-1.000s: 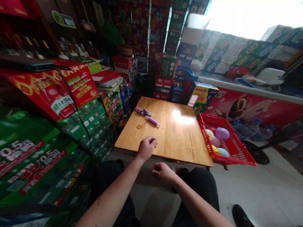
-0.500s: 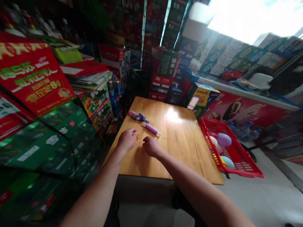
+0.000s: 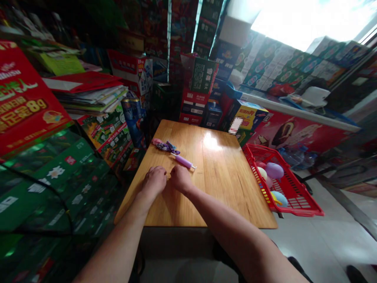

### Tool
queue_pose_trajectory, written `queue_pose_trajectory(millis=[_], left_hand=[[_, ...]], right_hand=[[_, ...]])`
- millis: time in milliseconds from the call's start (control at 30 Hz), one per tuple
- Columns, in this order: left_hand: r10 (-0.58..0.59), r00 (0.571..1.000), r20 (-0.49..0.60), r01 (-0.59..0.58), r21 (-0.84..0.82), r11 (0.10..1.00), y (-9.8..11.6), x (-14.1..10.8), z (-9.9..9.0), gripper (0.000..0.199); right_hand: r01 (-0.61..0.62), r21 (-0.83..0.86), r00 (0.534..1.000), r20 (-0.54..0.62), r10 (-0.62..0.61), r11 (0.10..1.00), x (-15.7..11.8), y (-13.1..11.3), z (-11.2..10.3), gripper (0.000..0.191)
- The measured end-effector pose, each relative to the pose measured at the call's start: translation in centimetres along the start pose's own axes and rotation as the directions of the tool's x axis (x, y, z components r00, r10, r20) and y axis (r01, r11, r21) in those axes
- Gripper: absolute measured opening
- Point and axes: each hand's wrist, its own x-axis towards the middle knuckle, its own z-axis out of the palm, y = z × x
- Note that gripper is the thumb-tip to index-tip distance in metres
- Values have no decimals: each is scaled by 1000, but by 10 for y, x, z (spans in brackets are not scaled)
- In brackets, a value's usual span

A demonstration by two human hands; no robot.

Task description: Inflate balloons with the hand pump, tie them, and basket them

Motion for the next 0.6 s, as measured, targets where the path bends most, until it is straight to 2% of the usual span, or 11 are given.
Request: queue_pose_trajectory(millis=[133,333,400,467,533,600], left_hand=[[-26,1000,-14,26,29,999,8,1,-3,19],[-86,996,-23,87,70,994,11,5,-3,21],[-103,994,-26,105,84,991,12,5,-5,23],[-106,992,-72,112,94,989,16,5,-7,26],[-97,983,-158,110,78,991,22,3,-10,23],[-110,971,-214,111,-8,994,33,2,-13,21]], right_hand=[[-21,143,999,-35,26,990,-7,19,-10,10],[-46,352,999,-1,49,935,-17,44,-17,6],[-116,538,993,57,101,835,-21,50,-22,5],[-191,721,981,122,150,666,-27,56,-29,5],[-209,814,976,136,171,543,-34,64,-37,10],[-200,854,975,126,182,480,-41,74,-43,13]])
